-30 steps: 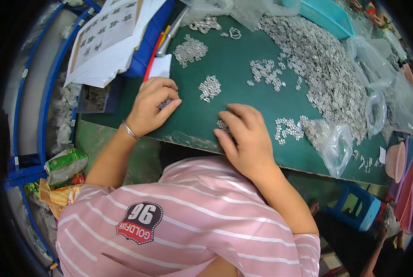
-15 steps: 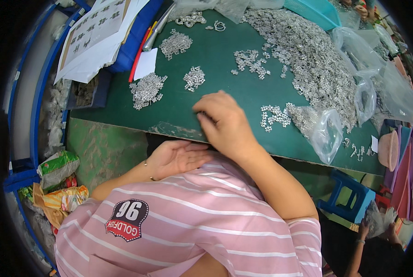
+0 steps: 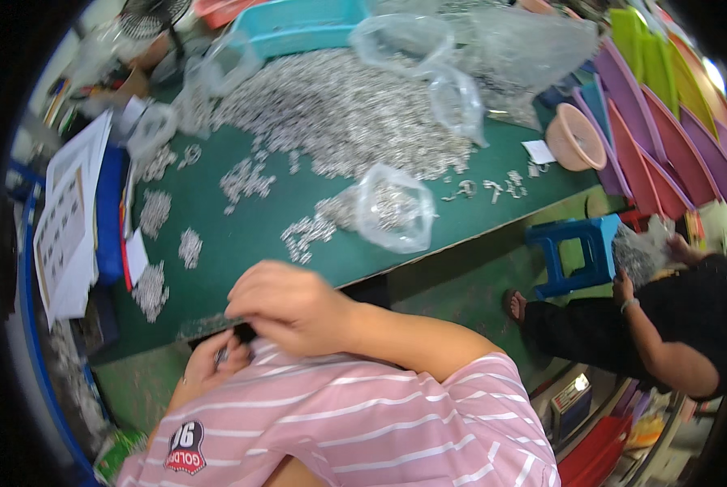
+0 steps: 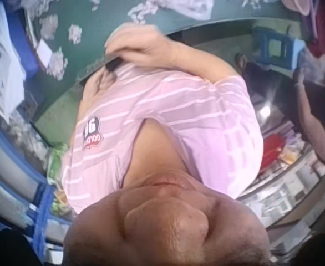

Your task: The person sorts small metal components into groups on a workstation, picks them up, and places them into a small plastic bag.

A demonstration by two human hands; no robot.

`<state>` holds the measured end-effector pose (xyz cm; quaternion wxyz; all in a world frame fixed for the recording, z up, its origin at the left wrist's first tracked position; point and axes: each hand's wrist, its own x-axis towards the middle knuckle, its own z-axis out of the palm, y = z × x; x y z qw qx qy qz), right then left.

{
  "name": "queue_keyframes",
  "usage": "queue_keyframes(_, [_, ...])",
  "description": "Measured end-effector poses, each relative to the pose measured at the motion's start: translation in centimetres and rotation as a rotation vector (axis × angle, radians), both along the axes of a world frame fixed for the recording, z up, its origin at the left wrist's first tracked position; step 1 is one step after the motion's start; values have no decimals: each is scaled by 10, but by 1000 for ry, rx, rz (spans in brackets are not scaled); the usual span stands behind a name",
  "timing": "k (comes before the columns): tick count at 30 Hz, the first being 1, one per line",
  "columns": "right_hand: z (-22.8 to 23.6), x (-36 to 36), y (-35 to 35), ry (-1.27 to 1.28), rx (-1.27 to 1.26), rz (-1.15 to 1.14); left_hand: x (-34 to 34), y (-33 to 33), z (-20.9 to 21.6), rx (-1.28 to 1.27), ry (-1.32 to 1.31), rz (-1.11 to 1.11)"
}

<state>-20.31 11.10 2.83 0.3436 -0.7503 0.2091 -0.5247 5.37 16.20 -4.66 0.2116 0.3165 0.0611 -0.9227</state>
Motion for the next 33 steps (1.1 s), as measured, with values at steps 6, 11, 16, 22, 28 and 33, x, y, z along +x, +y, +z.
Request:
queue_keyframes(6, [24, -143, -20, -307, 197, -902, 18, -14, 59, -540, -252, -161])
queue_keyframes(11, [4, -198, -15, -382, 297, -1072, -23, -64, 90, -545, -152, -51])
queue_keyframes(16, [-7, -200, -61, -3, 211, -1166, -57, -87, 95, -482, -116, -55])
queue_keyframes(22, [-2, -215, -88, 329, 334, -1307, -81, -95, 103, -434, -169, -214])
queue_keyframes(28, [0, -231, -106, 409, 596, -1264, -73, -95, 94, -447, -122, -208])
queue_keyframes(33, [-9, -249, -115, 122, 491, -1321, -71, -94, 90, -426, -84, -190])
